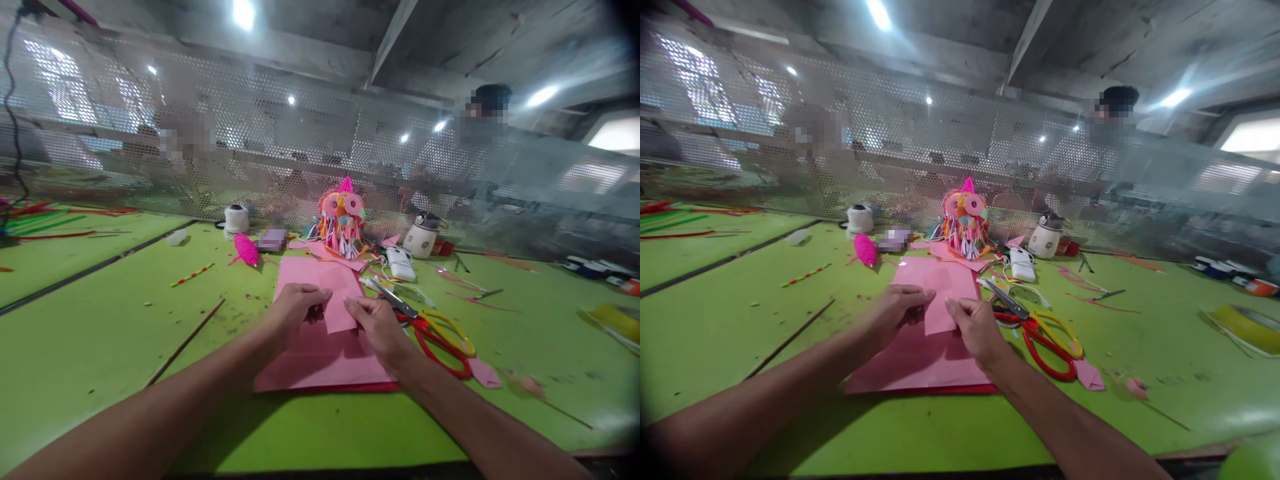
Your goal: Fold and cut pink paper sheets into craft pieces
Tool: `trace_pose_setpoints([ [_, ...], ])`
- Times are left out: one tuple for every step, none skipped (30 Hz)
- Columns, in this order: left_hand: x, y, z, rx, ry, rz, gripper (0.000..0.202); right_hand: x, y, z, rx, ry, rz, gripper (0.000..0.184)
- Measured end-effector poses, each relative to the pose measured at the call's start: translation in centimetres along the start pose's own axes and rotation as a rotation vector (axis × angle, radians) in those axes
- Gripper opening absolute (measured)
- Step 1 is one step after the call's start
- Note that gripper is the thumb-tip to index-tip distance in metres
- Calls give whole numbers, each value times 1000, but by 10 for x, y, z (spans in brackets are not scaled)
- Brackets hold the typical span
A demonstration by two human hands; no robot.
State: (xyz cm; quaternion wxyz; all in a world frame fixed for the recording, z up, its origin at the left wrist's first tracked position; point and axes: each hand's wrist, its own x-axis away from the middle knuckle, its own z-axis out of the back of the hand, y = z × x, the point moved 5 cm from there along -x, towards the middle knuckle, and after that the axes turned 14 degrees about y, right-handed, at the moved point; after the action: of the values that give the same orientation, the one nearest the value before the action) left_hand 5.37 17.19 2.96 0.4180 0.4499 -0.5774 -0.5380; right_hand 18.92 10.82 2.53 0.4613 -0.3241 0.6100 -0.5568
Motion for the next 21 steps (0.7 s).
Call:
trace_pose_setpoints([
  [-1,-1,0,-6,-1,-3,34,0,0,0,3,5,-7,45],
  [-2,-2,1,-11,1,-7,35,1,0,0,4,3,-16,45],
  [-3,-3,2,-13,4,-10,36,1,0,0,7,-5,-22,45],
  [-4,-4,3,-11,10,-14,36,1,0,0,14,-19,-24,46],
  [-5,-4,3,-6,16,-20,36,1,-1,0,24,-33,-23,47],
  [-6,-3,4,-2,22,-29,36,1,-2,0,38,-47,-22,47],
  [-7,-2,5,-3,28,-38,37,1,-2,0,53,-61,-23,47],
  [-8,-1,6,-8,33,-45,37,1,-2,0,70,-72,-27,48],
  [-9,0,7,-19,40,-51,37,0,-2,0,86,-80,-30,48],
  [-9,1,8,-31,47,-53,38,0,-1,0,101,-85,-29,48],
  [-9,2,8,-41,52,-49,38,0,0,0,113,-86,-23,48],
  [-8,4,8,-42,53,-41,37,0,1,0,118,-85,-17,48],
  [-8,5,8,-35,49,-28,37,-1,2,0,115,-84,-11,48],
  [-7,5,7,-22,43,-15,36,0,3,0,108,-80,-3,48],
  [-6,6,7,-5,36,-4,36,0,3,-1,102,-77,5,48],
  [-5,7,6,10,29,4,36,0,2,-1,101,-72,15,49],
  [-5,7,6,22,28,8,37,1,1,-2,108,-66,29,49],
  [-4,7,6,31,28,9,37,1,0,-2,123,-59,49,49],
  [-4,7,6,35,26,8,37,2,-3,-2,142,-50,73,50],
  [-5,7,6,37,20,6,37,3,-5,-2,160,-44,97,50],
  [-5,8,6,39,13,3,37,4,-7,-2,177,-39,119,50],
])
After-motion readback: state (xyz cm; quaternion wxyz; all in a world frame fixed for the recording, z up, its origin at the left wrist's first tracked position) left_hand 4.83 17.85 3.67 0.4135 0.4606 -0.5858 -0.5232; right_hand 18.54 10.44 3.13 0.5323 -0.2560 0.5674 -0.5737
